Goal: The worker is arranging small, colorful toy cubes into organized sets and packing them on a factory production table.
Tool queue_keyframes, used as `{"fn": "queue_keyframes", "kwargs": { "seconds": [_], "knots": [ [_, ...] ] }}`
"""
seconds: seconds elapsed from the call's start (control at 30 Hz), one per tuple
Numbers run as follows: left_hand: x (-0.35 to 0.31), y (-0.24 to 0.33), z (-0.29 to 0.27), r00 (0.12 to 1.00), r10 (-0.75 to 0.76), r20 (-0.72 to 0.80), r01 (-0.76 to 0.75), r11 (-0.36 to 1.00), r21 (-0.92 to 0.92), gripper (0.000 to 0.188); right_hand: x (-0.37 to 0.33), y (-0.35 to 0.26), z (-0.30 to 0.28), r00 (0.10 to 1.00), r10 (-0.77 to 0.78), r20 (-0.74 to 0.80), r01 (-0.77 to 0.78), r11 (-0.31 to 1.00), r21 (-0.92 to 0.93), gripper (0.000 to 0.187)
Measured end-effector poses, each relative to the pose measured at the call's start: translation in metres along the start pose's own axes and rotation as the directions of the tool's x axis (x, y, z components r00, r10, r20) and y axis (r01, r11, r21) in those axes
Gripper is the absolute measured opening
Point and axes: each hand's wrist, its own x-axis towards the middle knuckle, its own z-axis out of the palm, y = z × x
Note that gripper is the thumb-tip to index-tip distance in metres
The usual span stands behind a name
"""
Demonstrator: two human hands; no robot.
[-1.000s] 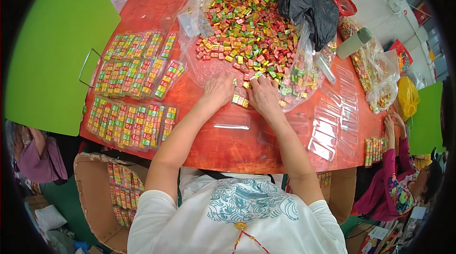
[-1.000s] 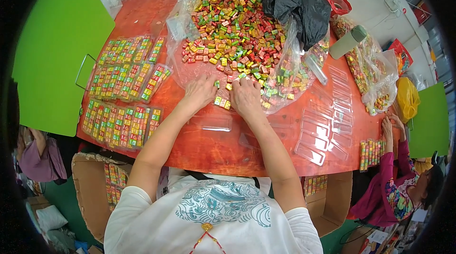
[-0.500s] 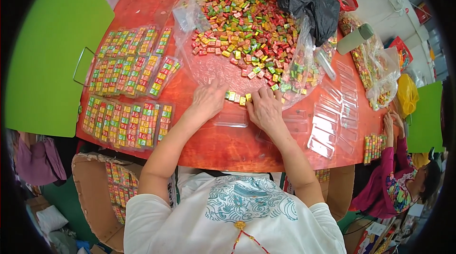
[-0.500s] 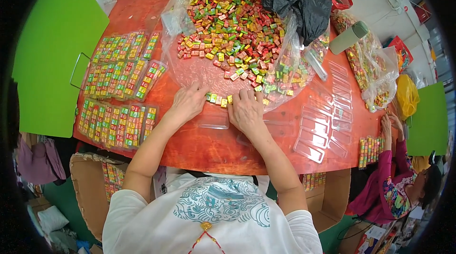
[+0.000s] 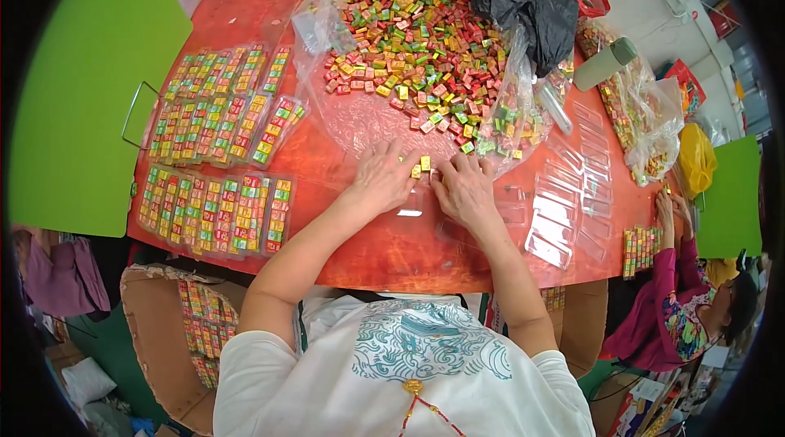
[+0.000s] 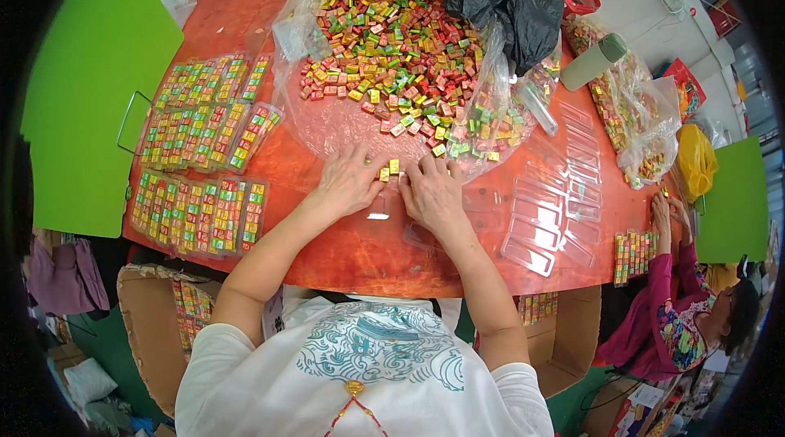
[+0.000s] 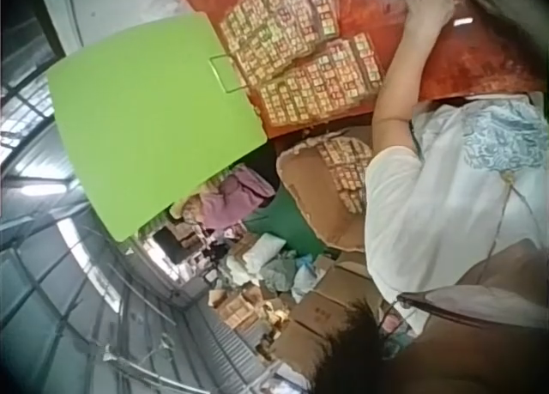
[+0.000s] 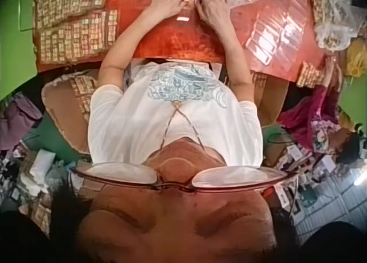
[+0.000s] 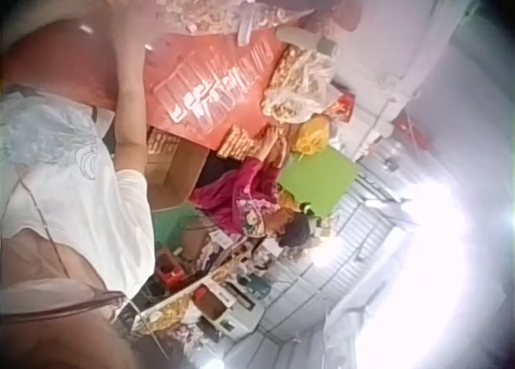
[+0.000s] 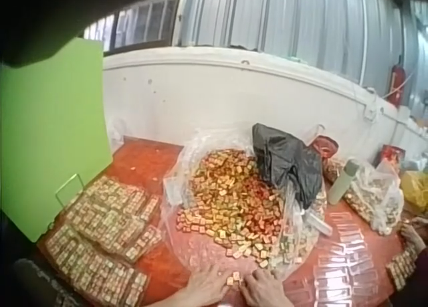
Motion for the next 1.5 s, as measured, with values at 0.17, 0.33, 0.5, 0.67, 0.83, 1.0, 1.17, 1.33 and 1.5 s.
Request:
{"fn": "queue_keyframes", "kwargs": {
  "seconds": [0.17, 0.33, 0.5, 0.67, 0.83, 1.0, 1.17, 1.33, 1.5],
  "knots": [
    [0.005, 0.000, 0.010, 0.999, 0.014, -0.038, -0.011, 0.998, 0.063, 0.045, 0.005, 0.006, 0.012, 0.992, -0.001, -0.126, -0.001, 1.000, -0.015, 0.019],
    [0.005, 0.001, 0.015, 0.997, 0.009, -0.070, -0.002, 0.995, 0.105, 0.038, 0.012, 0.010, 0.014, 0.984, 0.041, -0.176, -0.052, 0.997, -0.060, 0.018],
    [0.004, 0.002, 0.017, 0.994, 0.003, -0.113, 0.007, 0.996, 0.091, 0.036, 0.019, 0.009, 0.016, 0.997, -0.010, -0.073, 0.007, 0.999, -0.043, 0.019],
    [0.004, 0.004, 0.015, 0.993, -0.004, -0.119, 0.013, 0.997, 0.080, 0.035, 0.021, 0.015, 0.013, 0.996, -0.015, -0.091, 0.021, 0.998, 0.064, 0.021],
    [0.005, 0.001, 0.016, 0.995, -0.021, -0.103, 0.027, 0.998, 0.058, 0.036, 0.027, 0.012, 0.014, 0.996, -0.086, 0.032, 0.084, 0.995, 0.045, 0.025],
    [0.005, -0.003, 0.009, 0.993, 0.007, -0.119, -0.006, 1.000, 0.008, 0.036, 0.024, 0.015, 0.025, 0.992, -0.117, -0.044, 0.118, 0.993, 0.019, 0.022],
    [0.005, -0.010, 0.009, 0.998, 0.021, -0.054, -0.021, 1.000, -0.014, 0.032, 0.025, 0.009, 0.024, 0.987, -0.140, -0.082, 0.140, 0.990, -0.009, 0.014],
    [0.007, -0.017, 0.010, 1.000, 0.015, -0.009, -0.016, 0.997, -0.074, 0.032, 0.028, 0.005, 0.020, 0.980, -0.157, -0.122, 0.156, 0.988, -0.023, 0.011],
    [0.005, -0.015, 0.006, 0.999, 0.035, -0.019, -0.037, 0.996, -0.075, 0.037, 0.026, 0.003, 0.023, 0.978, -0.165, -0.130, 0.156, 0.985, -0.073, 0.012]
  ]
}}
